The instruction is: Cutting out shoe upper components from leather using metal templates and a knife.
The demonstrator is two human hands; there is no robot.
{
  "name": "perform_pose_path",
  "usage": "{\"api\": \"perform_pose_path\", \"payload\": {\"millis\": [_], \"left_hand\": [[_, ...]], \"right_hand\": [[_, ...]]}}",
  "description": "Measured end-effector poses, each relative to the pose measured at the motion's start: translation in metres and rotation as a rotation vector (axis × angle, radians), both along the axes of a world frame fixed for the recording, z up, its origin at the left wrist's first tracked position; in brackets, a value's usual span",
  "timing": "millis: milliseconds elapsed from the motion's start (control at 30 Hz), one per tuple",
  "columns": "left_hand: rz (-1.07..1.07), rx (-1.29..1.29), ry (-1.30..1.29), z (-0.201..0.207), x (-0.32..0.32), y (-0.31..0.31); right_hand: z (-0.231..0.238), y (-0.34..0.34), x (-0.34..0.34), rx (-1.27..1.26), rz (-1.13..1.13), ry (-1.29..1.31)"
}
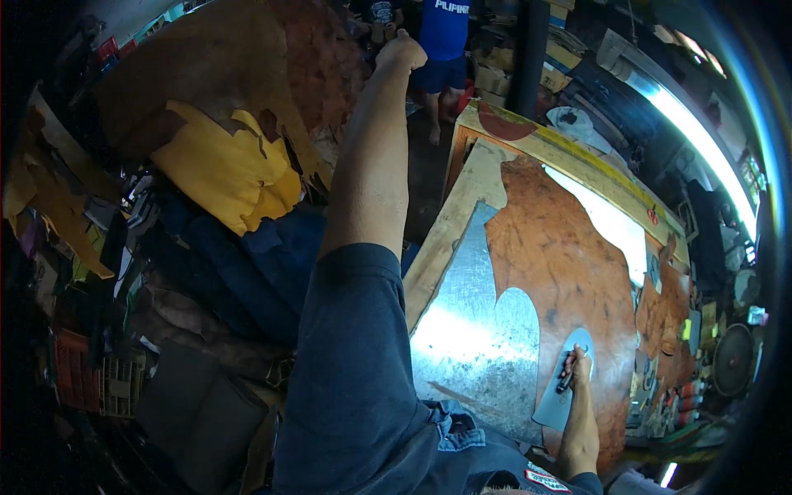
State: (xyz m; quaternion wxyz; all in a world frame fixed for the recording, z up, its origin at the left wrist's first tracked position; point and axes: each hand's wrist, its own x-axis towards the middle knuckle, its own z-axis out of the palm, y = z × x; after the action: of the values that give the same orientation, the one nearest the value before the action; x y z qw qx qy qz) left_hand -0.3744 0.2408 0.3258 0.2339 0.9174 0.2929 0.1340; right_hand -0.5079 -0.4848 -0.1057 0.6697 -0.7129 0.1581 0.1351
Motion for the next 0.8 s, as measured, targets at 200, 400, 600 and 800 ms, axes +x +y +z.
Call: {"api": "perform_pose_path", "payload": {"millis": [200, 400, 600, 800], "left_hand": [[0.038, 0.032, -0.058, -0.016, -0.012, 0.002], [0.048, -0.031, -0.054, -0.024, -0.016, 0.011], [0.055, -0.051, -0.024, -0.021, -0.04, 0.013], [0.009, -0.009, 0.081, -0.002, -0.038, -0.006]], "right_hand": [[0.016, 0.008, -0.005, 0.046, 0.031, 0.023], [0.011, 0.004, -0.002, 0.026, -0.024, 0.044], [0.008, 0.007, -0.001, 0.002, 0.003, 0.026], [0.0, 0.0, 0.003, 0.034, -0.007, 0.047]]}}
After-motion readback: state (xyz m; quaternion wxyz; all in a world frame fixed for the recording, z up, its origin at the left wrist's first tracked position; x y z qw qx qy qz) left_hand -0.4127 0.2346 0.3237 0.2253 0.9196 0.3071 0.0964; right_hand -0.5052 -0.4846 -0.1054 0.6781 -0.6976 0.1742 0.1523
